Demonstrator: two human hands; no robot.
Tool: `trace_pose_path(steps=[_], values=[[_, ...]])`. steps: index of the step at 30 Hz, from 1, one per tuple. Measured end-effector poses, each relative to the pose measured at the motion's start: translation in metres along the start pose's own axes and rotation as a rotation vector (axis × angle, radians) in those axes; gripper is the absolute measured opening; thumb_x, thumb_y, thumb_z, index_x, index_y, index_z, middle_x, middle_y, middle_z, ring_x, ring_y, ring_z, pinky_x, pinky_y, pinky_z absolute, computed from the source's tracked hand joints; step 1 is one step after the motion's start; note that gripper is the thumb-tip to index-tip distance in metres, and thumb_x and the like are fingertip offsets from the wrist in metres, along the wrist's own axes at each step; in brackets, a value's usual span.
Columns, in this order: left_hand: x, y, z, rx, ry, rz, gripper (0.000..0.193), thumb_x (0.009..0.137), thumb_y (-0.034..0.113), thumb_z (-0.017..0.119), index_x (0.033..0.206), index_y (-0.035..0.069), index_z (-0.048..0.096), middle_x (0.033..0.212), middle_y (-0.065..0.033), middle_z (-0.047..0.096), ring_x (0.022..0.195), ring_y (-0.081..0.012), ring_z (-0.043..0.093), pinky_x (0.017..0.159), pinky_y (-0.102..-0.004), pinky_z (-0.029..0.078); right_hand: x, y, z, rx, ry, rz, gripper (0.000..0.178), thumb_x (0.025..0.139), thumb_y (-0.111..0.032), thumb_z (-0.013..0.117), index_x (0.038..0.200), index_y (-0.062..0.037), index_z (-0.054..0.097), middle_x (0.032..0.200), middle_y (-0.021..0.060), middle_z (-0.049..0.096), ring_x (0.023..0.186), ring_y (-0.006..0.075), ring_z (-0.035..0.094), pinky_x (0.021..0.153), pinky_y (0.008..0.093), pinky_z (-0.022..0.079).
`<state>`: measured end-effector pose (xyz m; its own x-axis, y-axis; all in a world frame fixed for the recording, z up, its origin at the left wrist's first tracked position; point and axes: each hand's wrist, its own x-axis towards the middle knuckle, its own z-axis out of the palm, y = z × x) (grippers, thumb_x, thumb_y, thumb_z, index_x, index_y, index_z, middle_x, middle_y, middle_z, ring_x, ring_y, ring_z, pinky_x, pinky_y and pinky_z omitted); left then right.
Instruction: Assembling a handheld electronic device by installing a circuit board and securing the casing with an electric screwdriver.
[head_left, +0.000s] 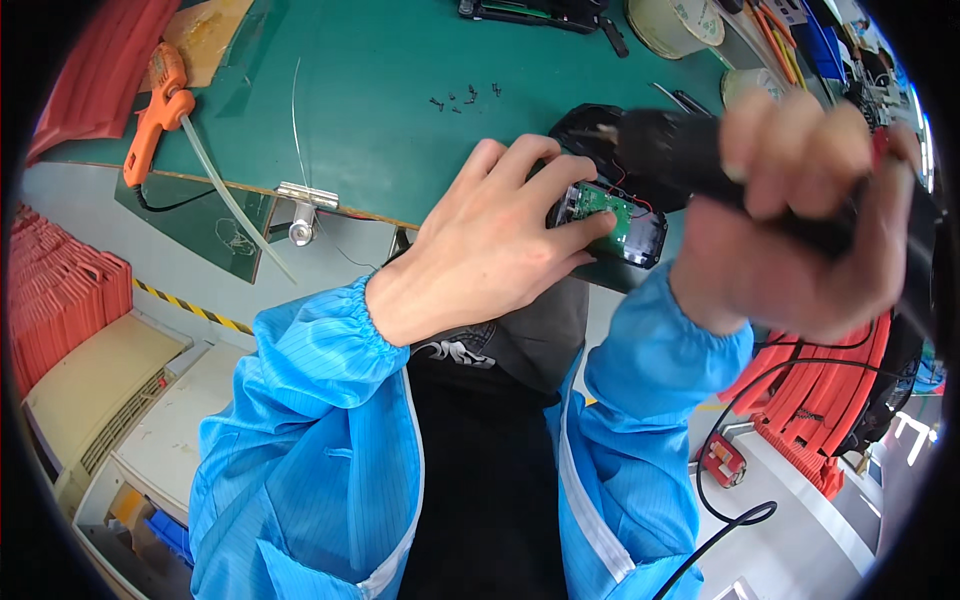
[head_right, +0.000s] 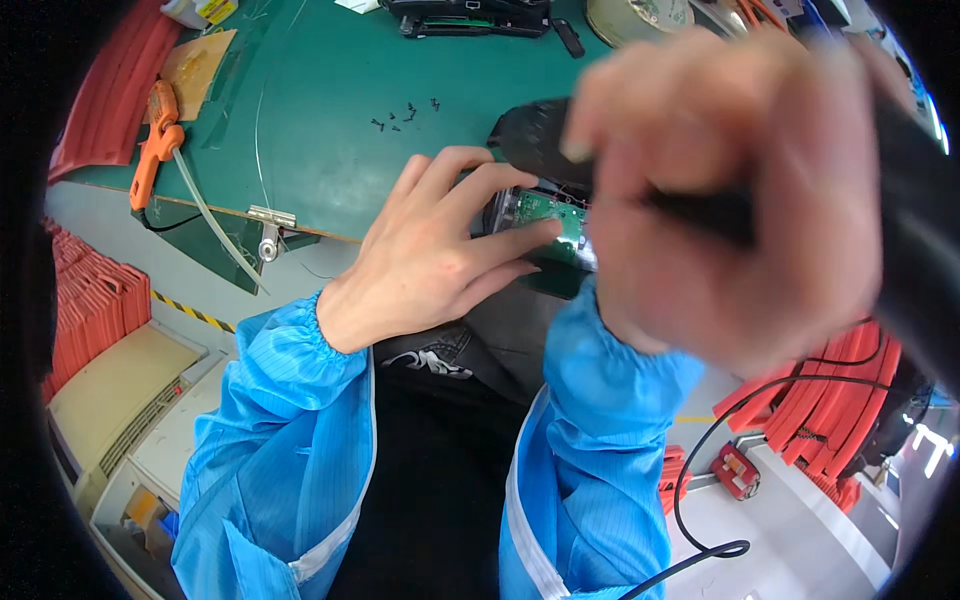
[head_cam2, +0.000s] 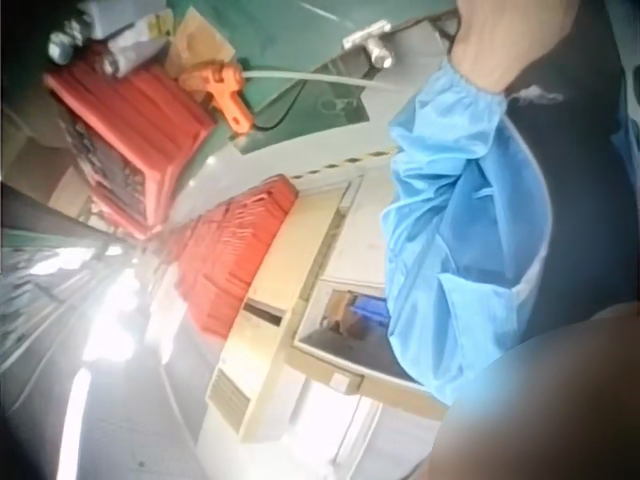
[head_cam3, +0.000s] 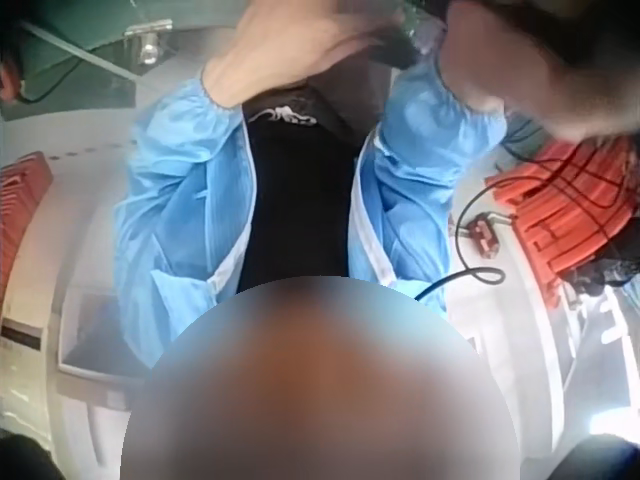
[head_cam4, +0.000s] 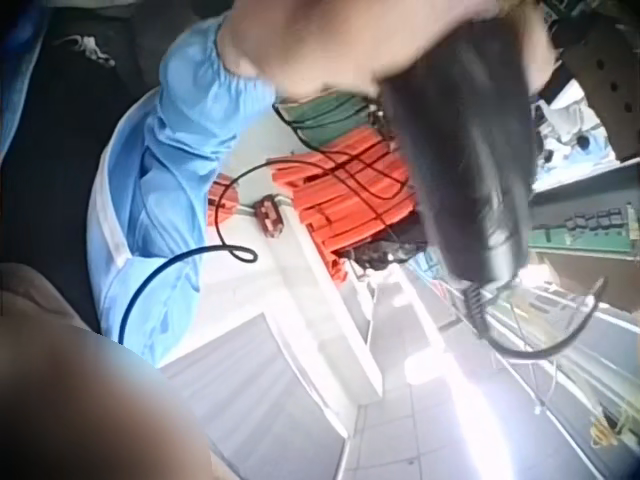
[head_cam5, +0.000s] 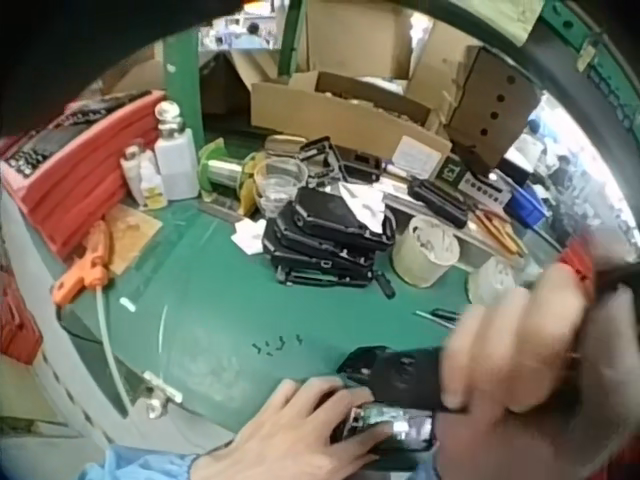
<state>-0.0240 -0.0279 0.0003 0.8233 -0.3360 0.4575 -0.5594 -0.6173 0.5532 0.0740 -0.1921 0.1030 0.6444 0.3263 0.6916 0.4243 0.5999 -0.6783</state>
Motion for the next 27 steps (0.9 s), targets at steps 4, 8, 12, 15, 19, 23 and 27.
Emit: trace_pose_path(steps=[4,8,12,15,19,23,27], values=[[-0.001,0.001,-0.002,0.014,0.005,-0.008,0.039,0.073,0.017,0.083,0.112,0.016,0.081,0.129,-0.0084,0.064,0.12,-0.0325,0.056,0.092,-0.0432,0.046,0.007,0.044,0.006,-0.195,0.063,0.066,0.029,0.105,-0.026,0.047,0.12,-0.0065,0.063,0.073,0.001,0.046,0.058,0.0158,0.042,0.061,0.0369,0.039],[-0.001,0.0,-0.006,0.034,-0.011,-0.011,0.027,0.077,0.018,0.078,0.103,0.011,0.083,0.124,-0.0089,0.066,0.12,-0.0299,0.056,0.091,-0.0412,0.045,0.016,0.054,0.087,-0.156,0.686,0.199,0.038,0.094,-0.01,0.066,0.128,-0.0018,0.051,0.06,0.0019,0.047,0.043,0.0136,0.045,0.046,0.0314,0.045],[0.0,-0.001,-0.007,0.036,-0.046,-0.003,0.02,0.075,0.015,0.076,0.092,0.006,0.082,0.12,-0.0119,0.066,0.118,-0.0314,0.057,0.092,-0.0419,0.046,0.015,0.067,0.084,-0.181,0.653,0.234,0.039,0.094,-0.01,0.066,0.13,-0.004,0.051,0.06,0.0026,0.048,0.044,0.014,0.046,0.045,0.0313,0.044],[0.0,-0.001,-0.007,0.038,-0.055,-0.005,0.017,0.073,0.013,0.075,0.085,0.004,0.08,0.117,-0.0136,0.066,0.117,-0.0323,0.057,0.092,-0.0424,0.046,0.016,0.07,0.085,-0.173,0.648,0.228,0.039,0.094,-0.01,0.066,0.13,-0.0037,0.05,0.06,0.003,0.048,0.045,0.0141,0.046,0.045,0.031,0.044],[0.0,-0.001,-0.005,0.044,-0.029,0.003,0.015,0.072,0.013,0.074,0.082,0.002,0.079,0.114,-0.0145,0.065,0.117,-0.0327,0.057,0.092,-0.0423,0.046,0.018,0.064,0.088,-0.146,0.667,0.231,0.039,0.094,-0.009,0.067,0.128,-0.0019,0.05,0.06,0.0034,0.049,0.045,0.014,0.047,0.046,0.0312,0.045],[0.0,-0.001,-0.005,0.045,-0.017,0.0,0.016,0.072,0.013,0.074,0.083,0.002,0.079,0.115,-0.0146,0.065,0.117,-0.033,0.057,0.092,-0.0423,0.046,0.017,0.063,0.087,-0.157,0.666,0.258,0.039,0.094,-0.01,0.067,0.128,-0.0018,0.051,0.061,0.0031,0.049,0.044,0.0142,0.047,0.047,0.0315,0.046],[0.001,0.0,-0.009,0.039,-0.064,-0.001,0.016,0.071,0.013,0.074,0.082,0.002,0.079,0.115,-0.0147,0.065,0.117,-0.0331,0.057,0.092,-0.0426,0.046,0.018,0.069,0.083,-0.201,0.628,0.291,0.038,0.094,-0.01,0.067,0.127,-0.0021,0.051,0.06,0.0026,0.049,0.044,0.0146,0.046,0.047,0.032,0.047]])
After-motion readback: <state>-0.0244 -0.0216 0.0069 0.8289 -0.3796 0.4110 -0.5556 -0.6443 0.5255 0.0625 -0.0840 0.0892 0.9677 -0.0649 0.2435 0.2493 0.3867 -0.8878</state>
